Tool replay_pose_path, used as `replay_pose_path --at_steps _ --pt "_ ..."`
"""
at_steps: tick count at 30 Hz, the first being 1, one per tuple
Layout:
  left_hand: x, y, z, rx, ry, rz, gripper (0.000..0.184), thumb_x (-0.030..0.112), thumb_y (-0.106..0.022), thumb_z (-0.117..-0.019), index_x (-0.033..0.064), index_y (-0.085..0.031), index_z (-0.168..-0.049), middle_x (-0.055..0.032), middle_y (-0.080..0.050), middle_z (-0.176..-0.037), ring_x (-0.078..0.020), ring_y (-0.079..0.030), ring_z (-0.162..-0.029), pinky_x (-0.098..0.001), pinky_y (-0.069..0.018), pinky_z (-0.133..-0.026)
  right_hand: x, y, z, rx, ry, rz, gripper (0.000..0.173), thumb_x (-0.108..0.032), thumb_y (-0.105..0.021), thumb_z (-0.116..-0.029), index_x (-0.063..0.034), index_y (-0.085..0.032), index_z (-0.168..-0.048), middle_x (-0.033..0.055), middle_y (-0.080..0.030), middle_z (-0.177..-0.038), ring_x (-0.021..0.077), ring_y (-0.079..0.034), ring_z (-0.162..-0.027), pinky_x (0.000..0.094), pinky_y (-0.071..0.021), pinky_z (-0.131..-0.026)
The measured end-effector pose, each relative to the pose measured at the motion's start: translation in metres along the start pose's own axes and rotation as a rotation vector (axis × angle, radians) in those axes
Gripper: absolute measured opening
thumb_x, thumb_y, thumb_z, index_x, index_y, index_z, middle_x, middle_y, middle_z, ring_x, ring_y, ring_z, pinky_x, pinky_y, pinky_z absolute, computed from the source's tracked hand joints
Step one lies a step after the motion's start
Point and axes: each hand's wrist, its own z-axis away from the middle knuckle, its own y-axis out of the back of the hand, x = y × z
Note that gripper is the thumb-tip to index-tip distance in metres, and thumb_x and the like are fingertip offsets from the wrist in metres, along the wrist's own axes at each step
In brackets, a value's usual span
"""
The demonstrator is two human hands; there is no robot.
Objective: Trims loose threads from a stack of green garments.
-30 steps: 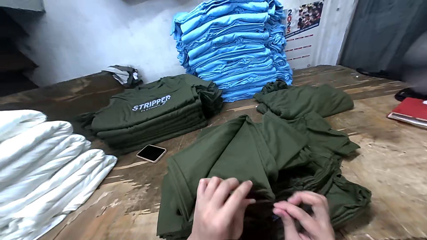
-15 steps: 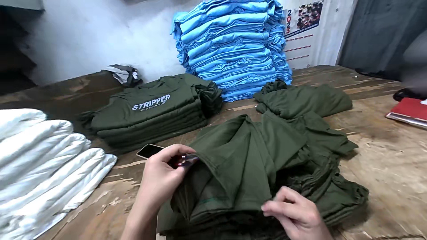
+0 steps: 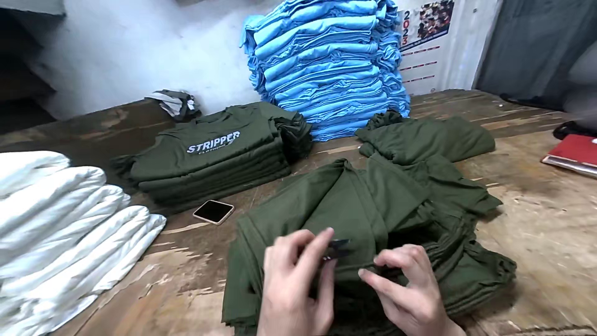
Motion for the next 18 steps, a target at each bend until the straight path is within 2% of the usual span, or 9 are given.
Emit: replay_pose_path --at_steps 3,6,8,10,12,14,16,17,18 --pt "-0.005 -0.011 0.014 -0.035 -0.138 -0.019 0.023 0.023 -0.064 -0.0994 0.0248 -0.076 -0.119 0.0024 -0.073 -0.108 -0.0150 -0.064 -0.096 -0.0380 -0.0475 -0.083 -0.003 0.013 0.000 0.019 -0.150 -0.265 0.010 -0.031 -0.080 -0.0899 -0.0337 -0.078 -0.099 -0.0081 -0.064 -0.106 0.0062 -0.057 -0.109 0.0251 -0.0465 -0.099" --pt "-0.005 -0.015 0.023 -0.040 -0.178 -0.016 0.022 0.019 -0.064 -0.0995 0.0248 -0.075 -0.118 0.0046 -0.073 -0.109 -0.0132 -0.062 -0.097 -0.0360 -0.0439 -0.086 -0.006 0.023 0.001 0.085 -0.346 -0.435 0.012 -0.028 -0.086 -0.0846 -0.0300 -0.080 -0.095 -0.0072 -0.063 -0.108 0.0026 -0.059 -0.105 0.0161 -0.0502 -0.090" --pt "-0.004 -0.021 0.023 -0.037 -0.217 -0.029 0.023 0.017 -0.063 -0.0995 0.0240 -0.075 -0.118 0.0042 -0.074 -0.109 -0.0140 -0.062 -0.095 -0.0361 -0.0439 -0.085 -0.009 0.025 0.002 0.086 -0.398 -0.524 0.013 -0.026 -0.086 -0.0842 -0.0288 -0.080 -0.096 -0.0073 -0.063 -0.110 0.0021 -0.059 -0.105 0.0145 -0.0502 -0.090" --pt "-0.006 -0.028 0.021 -0.019 -0.277 -0.050 0.025 0.012 -0.059 -0.0986 0.0223 -0.076 -0.114 0.0037 -0.074 -0.105 -0.0146 -0.061 -0.091 -0.0356 -0.0433 -0.082 -0.010 0.029 0.001 -0.025 -0.381 -0.634 0.012 -0.025 -0.086 -0.0838 -0.0275 -0.081 -0.094 -0.0071 -0.064 -0.108 0.0031 -0.059 -0.107 0.0168 -0.0511 -0.092" --pt "-0.006 -0.027 0.020 -0.018 -0.292 -0.075 0.027 0.009 -0.057 -0.0980 0.0226 -0.076 -0.111 0.0043 -0.074 -0.104 -0.0143 -0.060 -0.090 -0.0349 -0.0428 -0.082 -0.005 0.038 0.002 -0.249 -0.364 -0.728 0.007 -0.028 -0.083 -0.0869 -0.0219 -0.080 -0.089 -0.0032 -0.068 -0.102 0.0079 -0.061 -0.105 0.0249 -0.0508 -0.093" --pt "-0.003 -0.023 0.018 -0.035 -0.241 -0.089 0.023 0.014 -0.059 -0.1002 0.0236 -0.074 -0.114 0.0035 -0.073 -0.105 -0.0144 -0.061 -0.091 -0.0355 -0.0431 -0.083 -0.002 0.045 0.003 -0.378 -0.486 -0.749 0.018 -0.027 -0.074 -0.0952 -0.0109 -0.079 -0.089 0.0031 -0.071 -0.104 0.0089 -0.065 -0.100 0.0259 -0.0554 -0.088" --pt "0.001 -0.022 0.014 -0.055 -0.174 -0.082 0.023 0.024 -0.062 -0.1010 0.0232 -0.072 -0.122 -0.0002 -0.071 -0.108 -0.0166 -0.063 -0.093 -0.0380 -0.0457 -0.082 -0.010 0.041 0.004 -0.285 -0.757 -0.655 0.026 -0.021 -0.057 -0.1047 -0.0046 -0.076 -0.101 0.0049 -0.068 -0.106 0.0066 -0.066 -0.086 0.0222 -0.0582 -0.070" --pt "0.003 -0.023 0.012 -0.068 -0.155 -0.073 0.028 0.028 -0.063 -0.1002 0.0222 -0.070 -0.127 -0.0022 -0.069 -0.111 -0.0176 -0.062 -0.094 -0.0386 -0.0456 -0.082 -0.015 0.036 0.001 -0.242 -0.865 -0.601 0.026 -0.021 -0.055 -0.1053 -0.0047 -0.075 -0.106 0.0045 -0.067 -0.108 0.0060 -0.065 -0.082 0.0209 -0.0573 -0.066" --pt "0.004 -0.025 0.010 -0.085 -0.152 -0.071 0.035 0.031 -0.065 -0.0991 0.0208 -0.067 -0.133 -0.0039 -0.067 -0.114 -0.0184 -0.061 -0.095 -0.0390 -0.0449 -0.081 -0.020 0.032 -0.001 -0.207 -0.925 -0.577 0.023 -0.021 -0.059 -0.1030 -0.0047 -0.075 -0.109 0.0043 -0.067 -0.109 0.0053 -0.065 -0.082 0.0198 -0.0568 -0.064"
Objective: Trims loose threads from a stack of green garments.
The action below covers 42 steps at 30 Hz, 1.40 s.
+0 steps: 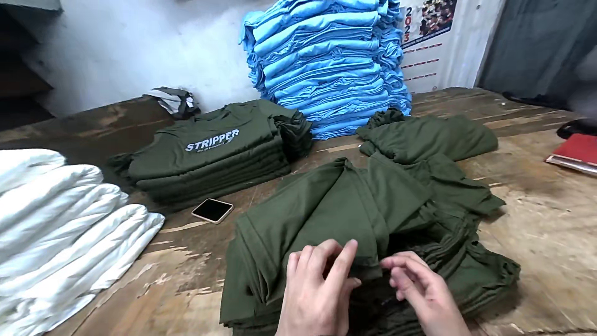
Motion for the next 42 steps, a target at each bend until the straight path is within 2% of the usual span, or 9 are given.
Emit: replay_pose_path --at_steps 5,15,22,28,32,35,38,40,42 --pt "0.008 -0.005 -0.009 0.032 -0.110 -0.072 0.016 0.022 -0.064 -0.0983 0.0209 -0.077 -0.107 0.0023 -0.073 -0.101 -0.0161 -0.060 -0.082 -0.0350 -0.0438 -0.072 -0.001 -0.022 0.003 0.211 0.052 -0.178 0.004 -0.003 -0.072 -0.0901 -0.0027 -0.076 -0.088 0.0033 -0.067 -0.097 0.0048 -0.065 -0.078 0.0178 -0.0574 -0.065" --pt "0.022 0.001 -0.021 -0.011 -0.214 -0.201 0.020 0.015 -0.061 -0.0978 0.0170 -0.076 -0.111 -0.0012 -0.073 -0.104 -0.0183 -0.060 -0.084 -0.0371 -0.0425 -0.077 0.004 -0.024 0.003 0.259 0.072 -0.207 0.012 -0.005 -0.061 -0.0970 -0.0023 -0.070 -0.089 0.0048 -0.065 -0.099 0.0058 -0.064 -0.078 0.0184 -0.0562 -0.064" --pt "0.027 -0.021 -0.020 0.020 -0.289 -0.250 0.025 0.005 -0.056 -0.0933 0.0142 -0.078 -0.099 -0.0005 -0.074 -0.097 -0.0184 -0.059 -0.079 -0.0354 -0.0415 -0.070 0.006 -0.031 0.007 0.319 0.256 -0.096 0.004 -0.006 -0.069 -0.0894 -0.0035 -0.070 -0.087 0.0041 -0.064 -0.101 0.0031 -0.064 -0.086 0.0147 -0.0568 -0.071" --pt "0.019 -0.001 -0.005 -0.076 -0.063 -0.169 0.025 0.028 -0.065 -0.0985 0.0171 -0.073 -0.120 -0.0060 -0.069 -0.103 -0.0225 -0.063 -0.087 -0.0412 -0.0468 -0.077 0.026 -0.022 0.018 0.343 0.371 0.149 0.022 -0.026 -0.071 -0.0892 -0.0148 -0.062 -0.106 0.0008 -0.060 -0.112 0.0054 -0.060 -0.108 0.0196 -0.0531 -0.089" --pt "-0.004 -0.005 0.002 -0.048 -0.031 0.011 0.014 0.015 -0.061 -0.0902 0.0207 -0.073 -0.095 0.0014 -0.067 -0.089 -0.0153 -0.062 -0.083 -0.0335 -0.0477 -0.071 0.020 -0.042 0.007 0.360 0.494 0.223 0.046 -0.036 -0.083 -0.0851 -0.0139 -0.062 -0.119 0.0042 -0.060 -0.115 0.0080 -0.062 -0.107 0.0222 -0.0555 -0.091" --pt "-0.005 0.006 -0.011 -0.073 0.050 0.228 0.015 0.014 -0.061 -0.0928 0.0199 -0.073 -0.097 0.0064 -0.073 -0.101 -0.0084 -0.066 -0.090 -0.0296 -0.0526 -0.077 0.012 -0.058 -0.011 0.390 0.565 0.025 0.021 -0.020 -0.080 -0.0890 -0.0169 -0.072 -0.109 0.0011 -0.062 -0.112 0.0068 -0.063 -0.108 0.0196 -0.0561 -0.092" --pt "-0.012 0.006 -0.025 -0.082 0.198 0.382 0.014 0.011 -0.059 -0.0945 0.0147 -0.071 -0.100 0.0087 -0.071 -0.089 -0.0004 -0.065 -0.078 -0.0194 -0.0571 -0.071 -0.001 -0.062 -0.031 0.370 0.453 -0.320 0.015 0.003 -0.065 -0.0949 -0.0033 -0.076 -0.102 0.0055 -0.077 -0.102 0.0098 -0.073 -0.093 0.0215 -0.0621 -0.077" --pt "-0.018 0.003 -0.030 -0.103 0.336 0.477 0.014 0.010 -0.060 -0.0957 0.0138 -0.071 -0.103 0.0081 -0.071 -0.087 0.0010 -0.066 -0.075 -0.0161 -0.0557 -0.066 -0.004 -0.060 -0.041 0.318 0.350 -0.467 0.017 -0.002 -0.055 -0.1025 -0.0007 -0.066 -0.115 0.0051 -0.074 -0.096 0.0092 -0.070 -0.086 0.0207 -0.0579 -0.072" --pt "-0.020 0.000 -0.033 -0.124 0.420 0.533 0.015 0.011 -0.061 -0.0967 0.0142 -0.070 -0.107 0.0076 -0.071 -0.085 -0.0003 -0.066 -0.073 -0.0166 -0.0545 -0.064 -0.004 -0.053 -0.041 0.181 0.407 -0.392 0.033 -0.023 -0.066 -0.1004 -0.0061 -0.058 -0.128 -0.0005 -0.066 -0.107 0.0062 -0.064 -0.097 0.0213 -0.0553 -0.082"
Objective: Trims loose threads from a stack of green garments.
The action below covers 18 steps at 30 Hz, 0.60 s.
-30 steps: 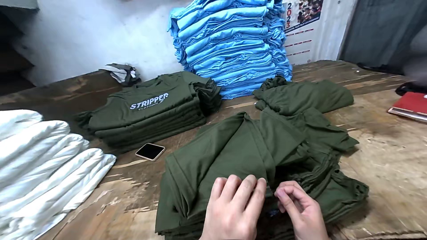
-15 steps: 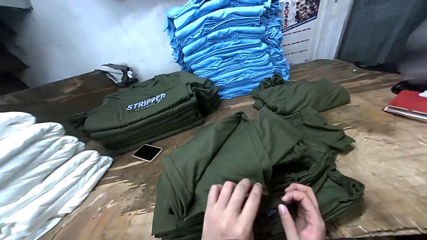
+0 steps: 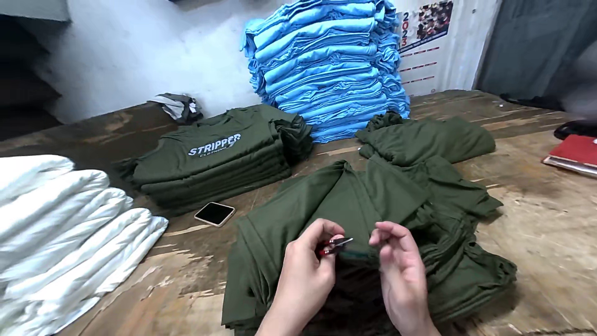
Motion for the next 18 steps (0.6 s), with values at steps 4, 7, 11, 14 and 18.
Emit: replay_pose_path --at_steps 4,7,11,14,18 --pt "0.000 -0.002 0.003 -0.025 0.052 0.037 0.021 0.011 -0.062 -0.0951 0.0148 -0.069 -0.115 0.0086 -0.070 -0.081 -0.0017 -0.064 -0.068 -0.0174 -0.0526 -0.059 -0.008 0.009 0.019 0.056 0.266 0.451 0.023 -0.020 -0.086 -0.0828 -0.0145 -0.078 -0.103 0.0002 -0.070 -0.101 0.0063 -0.069 -0.092 0.0199 -0.0610 -0.079" --pt "0.000 0.001 0.012 -0.077 -0.070 0.061 0.040 0.019 -0.075 -0.0875 0.0119 -0.068 -0.126 0.0061 -0.072 -0.096 -0.0052 -0.068 -0.085 -0.0226 -0.0601 -0.072 -0.016 0.035 0.035 0.081 0.414 0.639 0.007 -0.017 -0.072 -0.0951 -0.0221 -0.074 -0.099 -0.0100 -0.067 -0.094 0.0025 -0.063 -0.092 0.0272 -0.0486 -0.096" --pt "-0.007 -0.004 0.029 0.107 -0.465 -0.212 0.022 0.040 -0.075 -0.0928 0.0273 -0.077 -0.111 0.0075 -0.071 -0.103 -0.0084 -0.062 -0.099 -0.0330 -0.0461 -0.090 -0.013 0.046 0.050 0.050 0.396 0.639 0.003 -0.019 -0.070 -0.0975 -0.0193 -0.073 -0.097 -0.0086 -0.067 -0.099 0.0035 -0.065 -0.099 0.0243 -0.0520 -0.097" --pt "-0.014 -0.014 0.036 0.246 -0.708 -0.451 0.017 0.026 -0.066 -0.0980 0.0293 -0.071 -0.114 0.0069 -0.068 -0.106 -0.0126 -0.057 -0.102 -0.0369 -0.0361 -0.099 -0.013 0.042 0.052 0.044 0.400 0.624 0.002 -0.018 -0.071 -0.0968 -0.0188 -0.072 -0.097 -0.0086 -0.067 -0.100 0.0030 -0.063 -0.101 0.0226 -0.0509 -0.097" --pt "-0.022 -0.020 0.035 0.249 -0.820 -0.539 0.019 0.018 -0.063 -0.0984 0.0219 -0.071 -0.116 0.0031 -0.069 -0.108 -0.0158 -0.056 -0.098 -0.0359 -0.0373 -0.093 -0.008 0.039 0.051 0.035 0.423 0.638 0.002 -0.019 -0.071 -0.0965 -0.0198 -0.073 -0.099 -0.0083 -0.067 -0.100 0.0042 -0.064 -0.099 0.0251 -0.0505 -0.097"
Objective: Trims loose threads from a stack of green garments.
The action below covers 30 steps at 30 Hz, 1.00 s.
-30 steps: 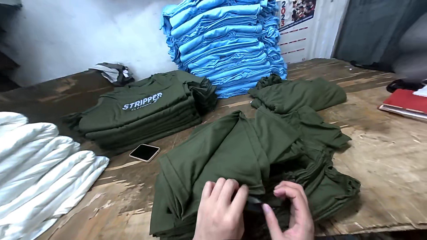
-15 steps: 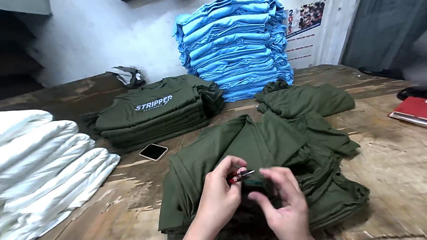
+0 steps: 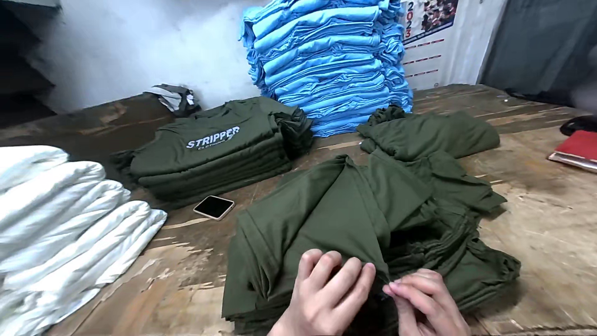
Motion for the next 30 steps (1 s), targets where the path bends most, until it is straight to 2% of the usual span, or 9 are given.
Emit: replay_pose_path --at_steps 5,9,14,17,19,22,24,26,30 --pt "0.006 0.002 -0.007 -0.024 -0.035 -0.019 0.020 0.020 -0.061 -0.1004 0.0215 -0.070 -0.118 0.0022 -0.067 -0.108 -0.0156 -0.054 -0.100 -0.0357 -0.0348 -0.096 0.001 0.000 -0.001 0.015 0.018 0.085 0.004 -0.025 -0.070 -0.0981 -0.0234 -0.071 -0.102 -0.0107 -0.066 -0.100 0.0036 -0.061 -0.100 0.0243 -0.0472 -0.097" --pt "0.006 -0.006 -0.013 -0.030 -0.091 -0.006 0.019 0.015 -0.059 -0.0998 0.0163 -0.074 -0.112 -0.0008 -0.071 -0.103 -0.0178 -0.056 -0.092 -0.0352 -0.0390 -0.085 0.003 -0.004 -0.003 0.030 0.013 0.085 0.004 -0.026 -0.069 -0.0990 -0.0242 -0.071 -0.101 -0.0112 -0.068 -0.100 0.0040 -0.062 -0.099 0.0250 -0.0470 -0.096" --pt "-0.009 0.010 -0.029 -0.257 0.183 -0.020 0.021 0.032 -0.069 -0.0933 0.0179 -0.074 -0.108 -0.0022 -0.069 -0.091 -0.0220 -0.065 -0.083 -0.0440 -0.0506 -0.075 0.012 0.016 -0.004 -0.330 0.065 0.000 0.008 -0.029 -0.071 -0.0974 -0.0234 -0.075 -0.094 -0.0075 -0.072 -0.092 0.0070 -0.064 -0.089 0.0310 -0.0460 -0.096" --pt "-0.046 0.054 -0.038 0.045 0.523 -0.119 0.017 0.013 -0.060 -0.0916 0.0062 -0.073 -0.101 -0.0076 -0.070 -0.092 -0.0129 -0.068 -0.081 -0.0319 -0.0574 -0.070 0.017 0.026 -0.010 -0.485 -0.061 0.109 0.038 -0.056 -0.079 -0.0850 -0.0182 -0.073 -0.082 0.0017 -0.071 -0.093 0.0156 -0.065 -0.094 0.0381 -0.0491 -0.094" --pt "-0.053 0.071 -0.053 0.251 0.695 -0.217 0.027 0.014 -0.058 -0.1002 -0.0030 -0.063 -0.121 -0.0136 -0.062 -0.106 -0.0094 -0.056 -0.083 -0.0237 -0.0470 -0.070 0.016 0.023 -0.017 -0.429 -0.185 0.157 0.053 -0.056 -0.084 -0.0790 -0.0094 -0.063 -0.091 0.0136 -0.064 -0.110 0.0234 -0.064 -0.104 0.0404 -0.0559 -0.090" --pt "-0.021 0.045 -0.054 0.026 0.639 -0.158 0.042 0.014 -0.063 -0.0926 0.0003 -0.062 -0.132 -0.0201 -0.065 -0.110 -0.0240 -0.065 -0.086 -0.0399 -0.0565 -0.071 0.025 0.004 -0.026 -0.403 -0.125 0.189 0.054 -0.055 -0.075 -0.0880 -0.0174 -0.057 -0.122 0.0126 -0.060 -0.124 0.0210 -0.062 -0.114 0.0358 -0.0566 -0.092" --pt "-0.015 0.007 -0.037 -0.087 0.588 -0.126 0.041 0.015 -0.065 -0.0852 0.0108 -0.071 -0.125 -0.0099 -0.067 -0.096 -0.0253 -0.066 -0.084 -0.0455 -0.0552 -0.073 0.031 -0.005 -0.031 -0.402 -0.028 0.082 0.029 -0.039 -0.073 -0.0940 -0.0210 -0.072 -0.116 0.0021 -0.072 -0.101 0.0144 -0.068 -0.096 0.0343 -0.0563 -0.087" --pt "-0.033 -0.015 -0.017 -0.097 0.562 -0.183 0.034 0.015 -0.061 -0.0852 0.0121 -0.076 -0.116 -0.0067 -0.068 -0.090 -0.0254 -0.066 -0.083 -0.0457 -0.0539 -0.073 0.031 0.002 -0.034 -0.376 -0.011 -0.073 0.012 -0.033 -0.077 -0.0927 -0.0218 -0.079 -0.096 -0.0049 -0.066 -0.079 0.0065 -0.062 -0.081 0.0260 -0.0525 -0.082" --pt "-0.048 -0.005 -0.004 -0.058 0.534 -0.116 0.030 0.021 -0.062 -0.0888 0.0112 -0.076 -0.114 -0.0008 -0.066 -0.088 -0.0140 -0.063 -0.080 -0.0339 -0.0543 -0.075 0.027 0.064 -0.041 -0.674 -0.142 -0.245 0.013 -0.035 -0.082 -0.0872 -0.0230 -0.080 -0.084 -0.0039 -0.055 -0.070 0.0067 -0.055 -0.079 0.0285 -0.0441 -0.085"
